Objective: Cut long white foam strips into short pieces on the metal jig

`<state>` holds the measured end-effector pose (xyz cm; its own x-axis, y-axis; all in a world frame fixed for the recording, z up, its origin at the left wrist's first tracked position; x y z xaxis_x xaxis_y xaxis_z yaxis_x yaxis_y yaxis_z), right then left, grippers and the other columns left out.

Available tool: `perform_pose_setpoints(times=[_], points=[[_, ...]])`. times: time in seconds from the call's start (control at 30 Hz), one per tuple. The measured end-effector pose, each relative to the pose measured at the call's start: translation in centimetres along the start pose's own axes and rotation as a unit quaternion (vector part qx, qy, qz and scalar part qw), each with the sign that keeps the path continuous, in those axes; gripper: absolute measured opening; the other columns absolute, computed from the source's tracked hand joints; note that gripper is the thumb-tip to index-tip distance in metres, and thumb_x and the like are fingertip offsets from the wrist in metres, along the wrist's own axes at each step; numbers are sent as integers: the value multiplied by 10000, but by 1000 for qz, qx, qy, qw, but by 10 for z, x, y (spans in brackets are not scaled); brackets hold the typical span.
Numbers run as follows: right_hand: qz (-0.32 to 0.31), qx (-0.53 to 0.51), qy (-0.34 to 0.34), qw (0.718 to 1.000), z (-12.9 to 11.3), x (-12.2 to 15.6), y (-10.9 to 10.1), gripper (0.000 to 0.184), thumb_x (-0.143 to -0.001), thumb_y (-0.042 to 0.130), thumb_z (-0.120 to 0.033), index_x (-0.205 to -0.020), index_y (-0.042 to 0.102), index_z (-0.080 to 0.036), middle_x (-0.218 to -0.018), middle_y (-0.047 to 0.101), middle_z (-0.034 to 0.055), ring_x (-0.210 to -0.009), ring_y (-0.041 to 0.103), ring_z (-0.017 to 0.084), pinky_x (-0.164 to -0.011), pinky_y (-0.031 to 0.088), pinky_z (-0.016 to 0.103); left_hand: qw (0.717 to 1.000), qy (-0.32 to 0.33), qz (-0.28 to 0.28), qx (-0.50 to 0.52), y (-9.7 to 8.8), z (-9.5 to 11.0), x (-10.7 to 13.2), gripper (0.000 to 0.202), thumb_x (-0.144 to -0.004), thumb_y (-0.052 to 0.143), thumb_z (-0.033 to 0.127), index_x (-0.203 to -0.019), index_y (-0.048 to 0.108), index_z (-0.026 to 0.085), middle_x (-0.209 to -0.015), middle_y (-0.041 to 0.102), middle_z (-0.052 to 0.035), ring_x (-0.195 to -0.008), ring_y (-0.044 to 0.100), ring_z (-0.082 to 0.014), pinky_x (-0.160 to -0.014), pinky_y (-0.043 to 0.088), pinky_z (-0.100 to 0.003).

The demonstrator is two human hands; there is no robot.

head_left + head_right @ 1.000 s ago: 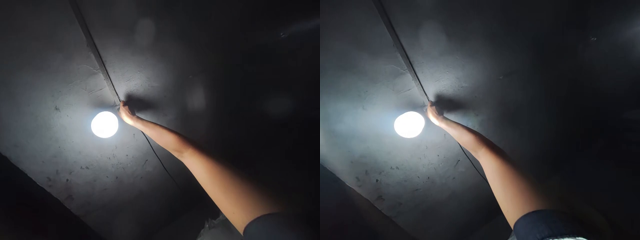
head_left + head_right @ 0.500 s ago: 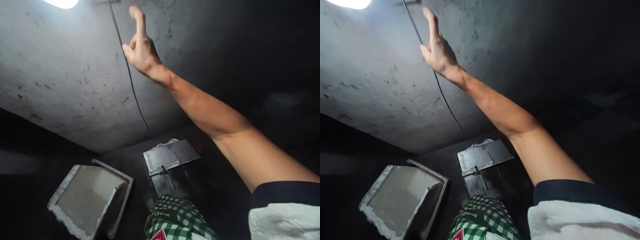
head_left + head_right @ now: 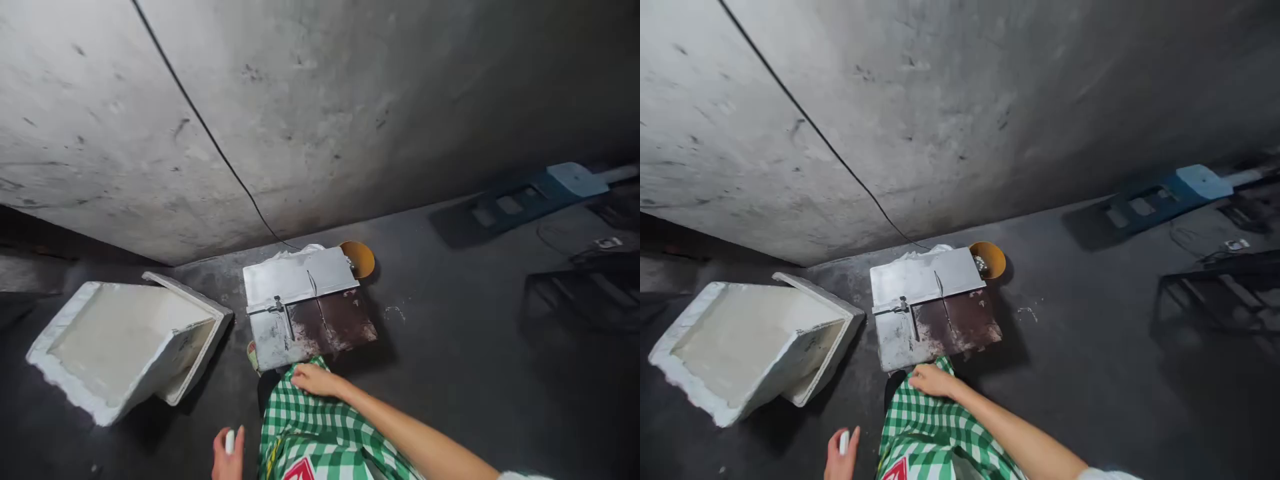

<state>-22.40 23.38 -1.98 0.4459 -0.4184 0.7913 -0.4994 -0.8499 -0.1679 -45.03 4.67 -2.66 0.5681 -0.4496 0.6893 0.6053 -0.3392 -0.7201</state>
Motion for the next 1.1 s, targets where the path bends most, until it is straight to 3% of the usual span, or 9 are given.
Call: perform_pose_setpoints(times=[0.1,0.23,0.3,0.37,0.43,0.57,0.77,0.93,1.1], points=[[12,-142,9,990,38,3,18,146,-784,614,-374,-881,668,-280,-577,598,-1,-570,628,192,-517,461,290,988,109,-98,-46,48,96,-2,279,-1000,332,252,-1239,472,221,-1118,707,-72,-1005,687,-206,-787,494,-275],[93,-372,-20,923,75,-20,-9,298,-723,653,-549,-850,615,-283,-510,489,-48,-508,565,171,-478,439,285,935,285,-131,-166,92,234,2,269,-936,410,186,-1165,547,150,-1047,703,-111,-937,691,-254,-757,486,-326],[140,-420,-16,897,101,-37,-39,373,-720,632,-599,-854,587,-254,-528,480,-66,-480,525,133,-485,433,262,906,374,-76,-184,100,288,-3,334,-905,431,144,-1220,539,131,-1083,681,-128,-964,671,-257,-803,486,-351],[212,-466,-7,859,133,-54,-76,427,-697,640,-609,-848,573,-215,-566,504,-68,-472,497,99,-489,421,232,870,463,20,-169,97,327,-11,427,-882,465,129,-1307,498,136,-1232,618,-152,-1105,603,-284,-934,449,-424],[285,-506,0,814,164,-68,-111,447,-665,659,-600,-814,562,-190,-572,503,-71,-479,482,83,-497,419,214,851,499,99,-135,92,341,-27,461,-894,482,165,-1353,461,140,-1337,546,-164,-1196,533,-305,-1001,408,-475],[329,-533,12,779,198,-104,-145,374,-695,667,-517,-839,583,-183,-571,479,-83,-512,476,77,-545,457,204,875,442,171,-95,87,327,-73,440,-954,443,280,-1353,449,94,-1346,512,-199,-1215,504,-310,-969,448,-441],[296,-581,21,758,187,-148,-129,226,-731,718,-347,-790,604,-160,-658,590,-39,-541,547,80,-552,498,208,854,454,204,-151,92,335,-94,478,-961,458,335,-1386,461,117,-1392,521,-194,-1247,481,-342,-974,393,-491],[268,-625,30,733,172,-162,-109,202,-836,664,-341,-830,605,-148,-794,692,41,-672,669,114,-697,565,257,843,472,198,-167,96,352,-113,406,-969,466,369,-1305,549,157,-1248,642,-160,-1177,535,-313,-1034,255,-537],[245,-620,46,744,167,-167,-98,221,-896,610,-347,-845,632,-132,-760,715,63,-629,684,131,-658,548,259,841,474,201,-168,98,353,-131,317,-994,432,369,-1200,624,224,-1158,686,-91,-1038,590,-250,-1038,214,-498]])
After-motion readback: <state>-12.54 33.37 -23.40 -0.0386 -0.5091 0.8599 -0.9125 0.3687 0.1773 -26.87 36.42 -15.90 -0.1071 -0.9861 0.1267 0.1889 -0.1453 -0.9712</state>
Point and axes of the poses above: each hand's wrist, its own x-axis away from the middle knuckle, its own y-axis out of the palm, z = x × y, the point moved 10 cm from there along -x, towards the middle knuckle
